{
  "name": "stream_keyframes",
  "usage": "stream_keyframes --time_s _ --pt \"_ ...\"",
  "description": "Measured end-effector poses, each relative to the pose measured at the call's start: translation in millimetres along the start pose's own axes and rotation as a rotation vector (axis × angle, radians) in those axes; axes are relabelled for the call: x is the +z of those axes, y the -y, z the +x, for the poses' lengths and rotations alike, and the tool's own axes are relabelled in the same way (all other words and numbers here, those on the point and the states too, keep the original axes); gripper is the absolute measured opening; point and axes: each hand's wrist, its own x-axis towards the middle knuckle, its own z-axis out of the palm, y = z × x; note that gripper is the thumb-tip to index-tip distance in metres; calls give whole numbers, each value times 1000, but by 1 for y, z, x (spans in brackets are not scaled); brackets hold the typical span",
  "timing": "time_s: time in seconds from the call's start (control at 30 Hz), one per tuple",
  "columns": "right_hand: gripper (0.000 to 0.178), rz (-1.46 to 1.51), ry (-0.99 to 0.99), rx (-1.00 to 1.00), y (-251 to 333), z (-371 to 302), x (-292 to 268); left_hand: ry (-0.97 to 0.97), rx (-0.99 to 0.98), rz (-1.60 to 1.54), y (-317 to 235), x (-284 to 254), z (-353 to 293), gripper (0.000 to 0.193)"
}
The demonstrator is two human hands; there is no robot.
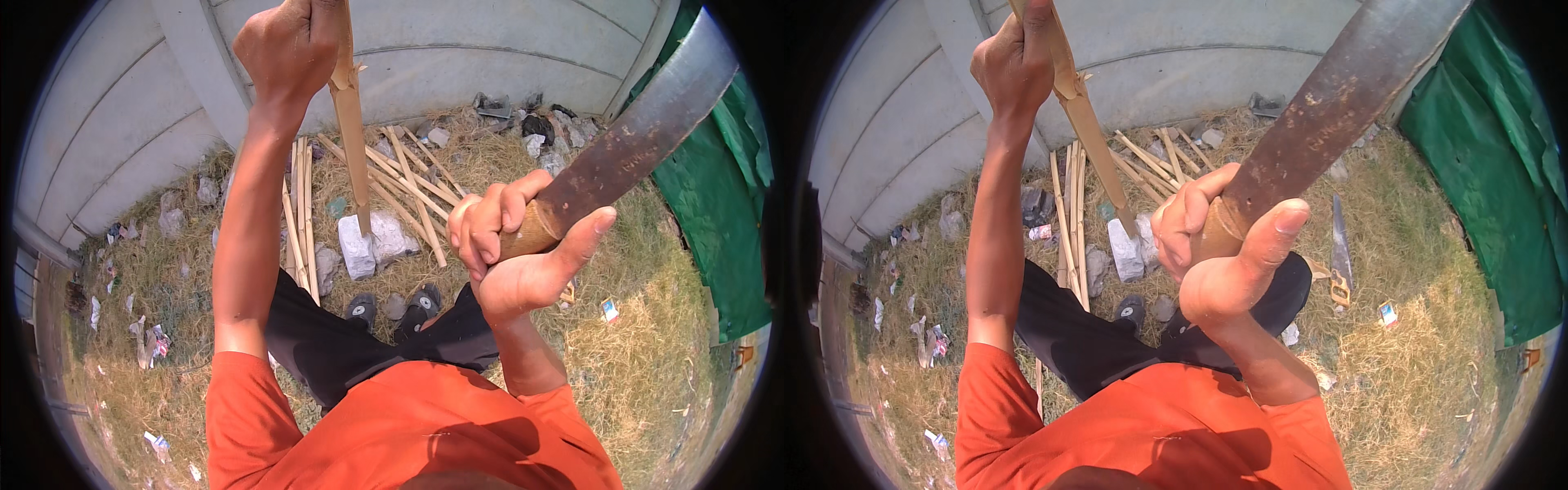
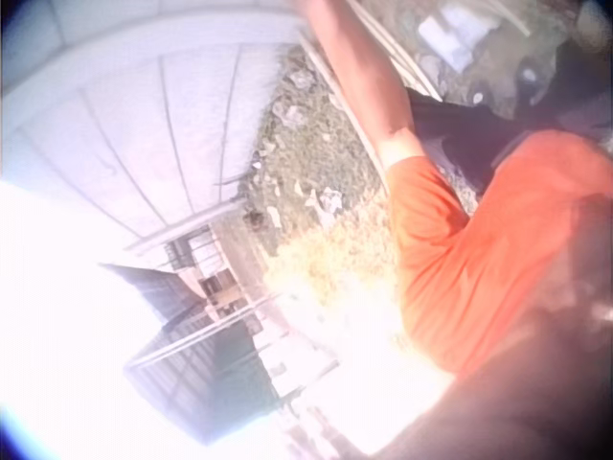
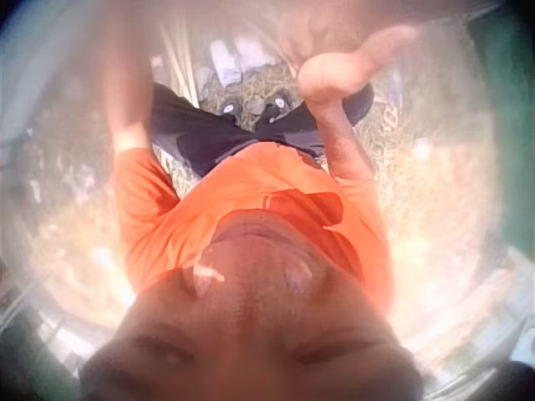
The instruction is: The person sits on the ground and uses a knife to shave thin strips from a bamboo pole. They repeatedly scrape the surface to create fine shavings, occasionally pausing to inspect the pole before continuing.
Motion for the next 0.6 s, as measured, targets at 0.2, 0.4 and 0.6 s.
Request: stream_keyframes --time_s 0.2,0.4,0.6 --pt "52 -278 -5 938 -73 -16 -55 -24 -88 -27 22 -7 -1 54" --pt "65 112 67 70 7 18 -25 60 -140 -2 16 -4 0 48" --pt "65 -217 187 620 -23 -2 -9 71 -107 -93 22 -10 -5 52"
